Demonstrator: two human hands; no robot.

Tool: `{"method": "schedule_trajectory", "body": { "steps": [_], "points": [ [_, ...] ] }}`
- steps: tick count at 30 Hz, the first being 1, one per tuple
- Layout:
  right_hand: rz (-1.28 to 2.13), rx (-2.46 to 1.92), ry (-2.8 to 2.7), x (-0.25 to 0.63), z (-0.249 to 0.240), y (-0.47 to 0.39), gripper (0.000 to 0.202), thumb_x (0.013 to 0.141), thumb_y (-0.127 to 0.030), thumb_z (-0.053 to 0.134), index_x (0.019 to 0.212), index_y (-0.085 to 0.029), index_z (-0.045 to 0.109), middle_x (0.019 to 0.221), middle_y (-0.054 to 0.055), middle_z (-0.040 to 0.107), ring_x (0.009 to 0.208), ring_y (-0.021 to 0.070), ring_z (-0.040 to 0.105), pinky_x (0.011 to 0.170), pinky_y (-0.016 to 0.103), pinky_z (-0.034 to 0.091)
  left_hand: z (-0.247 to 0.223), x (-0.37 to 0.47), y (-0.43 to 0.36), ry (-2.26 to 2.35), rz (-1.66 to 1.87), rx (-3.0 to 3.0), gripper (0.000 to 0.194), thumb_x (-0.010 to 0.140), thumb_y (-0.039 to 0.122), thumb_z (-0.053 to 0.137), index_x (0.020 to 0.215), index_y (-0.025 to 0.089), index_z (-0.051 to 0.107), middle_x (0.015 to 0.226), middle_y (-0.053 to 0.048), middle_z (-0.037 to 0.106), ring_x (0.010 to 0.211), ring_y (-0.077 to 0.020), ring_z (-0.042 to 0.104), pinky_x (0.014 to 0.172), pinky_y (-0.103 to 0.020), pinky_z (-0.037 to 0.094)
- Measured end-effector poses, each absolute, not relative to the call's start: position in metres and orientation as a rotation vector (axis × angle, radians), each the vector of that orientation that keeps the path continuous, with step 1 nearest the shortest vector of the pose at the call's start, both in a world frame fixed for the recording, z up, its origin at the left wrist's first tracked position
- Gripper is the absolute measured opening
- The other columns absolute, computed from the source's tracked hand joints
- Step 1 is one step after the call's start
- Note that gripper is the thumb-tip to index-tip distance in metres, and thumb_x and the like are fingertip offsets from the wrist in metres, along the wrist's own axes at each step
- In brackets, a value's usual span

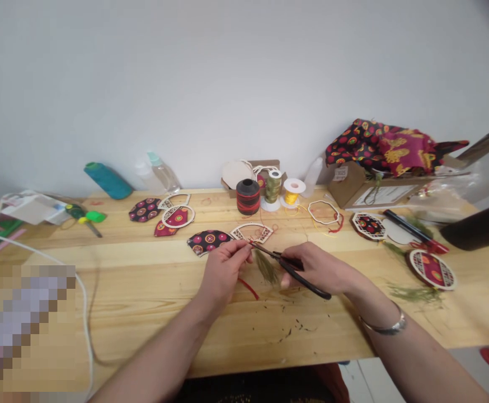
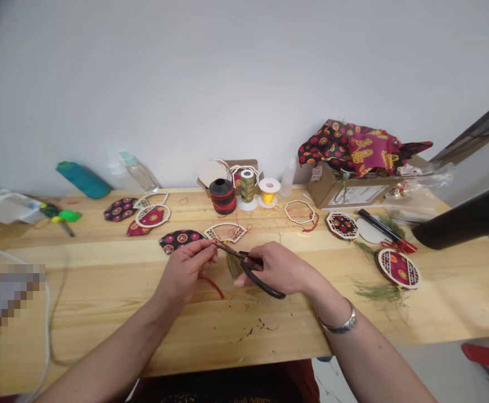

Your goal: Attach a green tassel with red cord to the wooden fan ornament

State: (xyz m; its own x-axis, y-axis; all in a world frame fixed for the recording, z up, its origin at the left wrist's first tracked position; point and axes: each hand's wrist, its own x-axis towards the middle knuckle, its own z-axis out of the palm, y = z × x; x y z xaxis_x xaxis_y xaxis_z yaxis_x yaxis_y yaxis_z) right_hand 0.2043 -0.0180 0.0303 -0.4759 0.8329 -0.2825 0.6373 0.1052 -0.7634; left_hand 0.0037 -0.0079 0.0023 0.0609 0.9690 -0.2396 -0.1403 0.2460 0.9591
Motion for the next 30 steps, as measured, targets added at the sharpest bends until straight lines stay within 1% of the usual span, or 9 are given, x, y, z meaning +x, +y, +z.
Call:
{"method": "schedule_trajectory", "body": {
  "steps": [3,6,10,13,20,24,30],
  "points": [
    [1.300,-1.451,-2.120,0.2025,0.0271,-0.0193,0.030,0.076,-0.042,0.062,0.065,-0.016,0.051,0.059,-0.005,0.041,0.056,0.0084,0.029,0.051,0.023,0.024,0.0014,0.0029,-0.0088,1.179,1.040,1.009,0.016,0.068,0.030,0.069,0.071,0.015,0.071,0.057,0.001,0.058,0.051,-0.0089,0.044,0.049,-0.021,0.029],
    [1.294,-1.450,-2.090,0.2008,0.0260,-0.0199,0.031,0.075,-0.042,0.062,0.063,-0.016,0.049,0.058,-0.006,0.040,0.056,0.0082,0.029,0.051,0.023,0.025,-0.0005,0.0019,-0.0095,1.163,1.021,1.106,0.014,0.071,0.029,0.067,0.071,0.016,0.071,0.059,0.001,0.059,0.056,-0.0115,0.048,0.053,-0.022,0.033],
    [1.297,-1.449,-2.090,0.1992,0.0281,-0.0198,0.029,0.077,-0.038,0.059,0.061,-0.016,0.048,0.058,-0.005,0.043,0.055,0.0081,0.029,0.050,0.022,0.025,-0.0011,0.0010,-0.0101,1.141,1.022,1.167,0.012,0.073,0.027,0.065,0.072,0.017,0.071,0.060,0.001,0.059,0.061,-0.0128,0.049,0.060,-0.023,0.036],
    [1.288,-1.440,-2.102,0.1992,0.0281,-0.0198,0.024,0.078,-0.034,0.057,0.063,-0.015,0.052,0.059,-0.005,0.046,0.056,0.0082,0.029,0.050,0.022,0.025,-0.0002,0.0008,-0.0103,1.148,1.008,1.153,0.012,0.074,0.026,0.064,0.073,0.017,0.071,0.060,0.001,0.059,0.059,-0.0123,0.048,0.058,-0.023,0.034],
    [1.313,-1.427,-2.059,0.2005,0.0233,-0.0192,0.030,0.077,-0.041,0.061,0.066,-0.013,0.059,0.059,-0.005,0.047,0.056,0.0079,0.031,0.050,0.021,0.026,-0.0006,0.0003,-0.0100,1.145,1.002,1.171,0.013,0.074,0.028,0.063,0.069,0.017,0.069,0.059,0.001,0.058,0.055,-0.0116,0.045,0.055,-0.023,0.032],
    [1.328,-1.418,-2.060,0.2006,0.0253,-0.0194,0.031,0.079,-0.041,0.059,0.070,-0.012,0.065,0.060,-0.003,0.052,0.055,0.0082,0.033,0.051,0.022,0.026,-0.0009,0.0007,-0.0093,1.151,1.011,1.180,0.013,0.074,0.027,0.064,0.067,0.017,0.069,0.060,0.001,0.058,0.057,-0.0119,0.047,0.055,-0.023,0.033],
    [1.330,-1.413,-2.068,0.2012,0.0270,-0.0199,0.029,0.081,-0.038,0.057,0.073,-0.012,0.069,0.061,-0.001,0.056,0.054,0.0081,0.035,0.050,0.022,0.027,0.0007,0.0014,-0.0088,1.162,0.999,1.149,0.012,0.073,0.026,0.064,0.068,0.017,0.069,0.058,0.001,0.057,0.054,-0.0103,0.044,0.052,-0.022,0.030]
  ]
}}
